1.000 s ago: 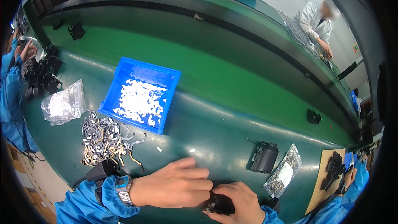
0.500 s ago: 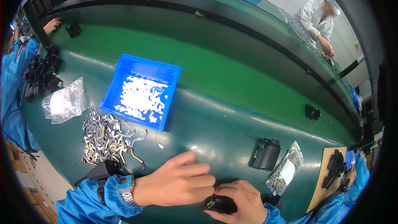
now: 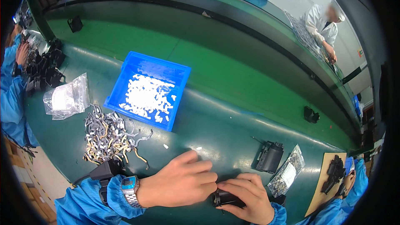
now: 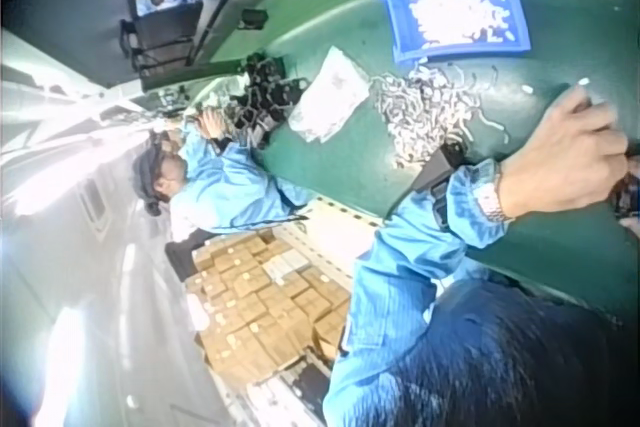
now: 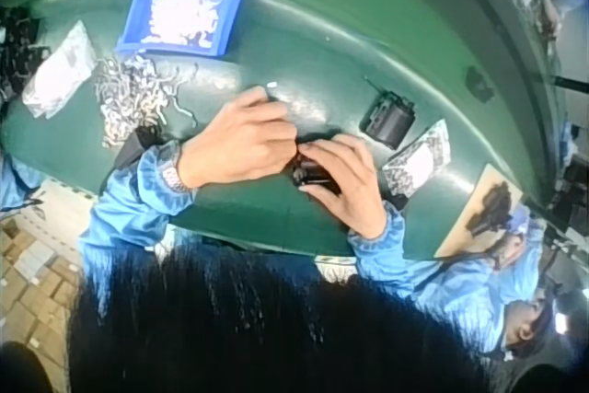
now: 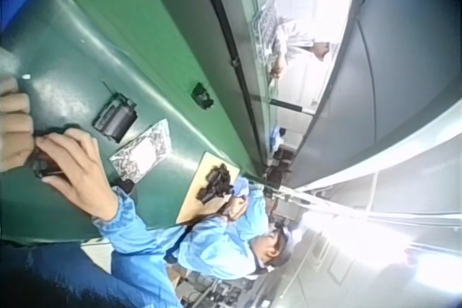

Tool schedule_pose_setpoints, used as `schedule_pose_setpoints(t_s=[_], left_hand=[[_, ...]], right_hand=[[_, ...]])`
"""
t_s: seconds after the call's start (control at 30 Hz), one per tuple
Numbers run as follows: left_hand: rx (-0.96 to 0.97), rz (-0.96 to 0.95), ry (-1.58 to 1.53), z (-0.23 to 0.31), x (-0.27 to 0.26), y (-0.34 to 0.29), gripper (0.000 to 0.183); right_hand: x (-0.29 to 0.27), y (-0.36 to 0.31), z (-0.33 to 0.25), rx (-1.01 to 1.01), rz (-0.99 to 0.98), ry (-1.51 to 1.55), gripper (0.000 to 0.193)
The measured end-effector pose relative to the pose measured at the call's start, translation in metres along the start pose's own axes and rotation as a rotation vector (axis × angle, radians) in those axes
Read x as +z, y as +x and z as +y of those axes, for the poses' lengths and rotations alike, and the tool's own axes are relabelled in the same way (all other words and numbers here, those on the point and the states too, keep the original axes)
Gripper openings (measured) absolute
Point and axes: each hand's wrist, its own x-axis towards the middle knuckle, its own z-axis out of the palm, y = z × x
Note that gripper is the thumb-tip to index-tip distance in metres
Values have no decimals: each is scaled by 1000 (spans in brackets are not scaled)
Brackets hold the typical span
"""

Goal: Assembling small metal and plastic components into a black plastic housing on an assembly line.

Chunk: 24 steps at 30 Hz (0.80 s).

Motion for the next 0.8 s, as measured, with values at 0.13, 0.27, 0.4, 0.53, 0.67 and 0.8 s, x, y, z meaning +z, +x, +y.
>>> schedule_pose_setpoints(t_s=[0.13, 0.27, 0.4, 0.53, 0.67, 0.8], left_hand=[[-63, 37, -11, 5, 2, 0, 13], [-91, 26, -13, 5, 1, -1, 13], [-14, 36, -237, -4, -12, 7, 17], [42, 6, -387, -1, -10, 5, 21], [87, 18, -281, -3, -3, 4, 21], [140, 24, -236, -5, -2, 3, 19]], right_hand=[[3, -1, 1, 48, -14, 58, 59], [3, -1, 1, 52, -29, 48, 59], [0, -1, 1, 37, -23, 4, 58], [1, -1, 2, 28, -17, -8, 58], [2, -1, 2, 60, -39, 0, 55], [2, 0, 1, 52, -21, 12, 53]])
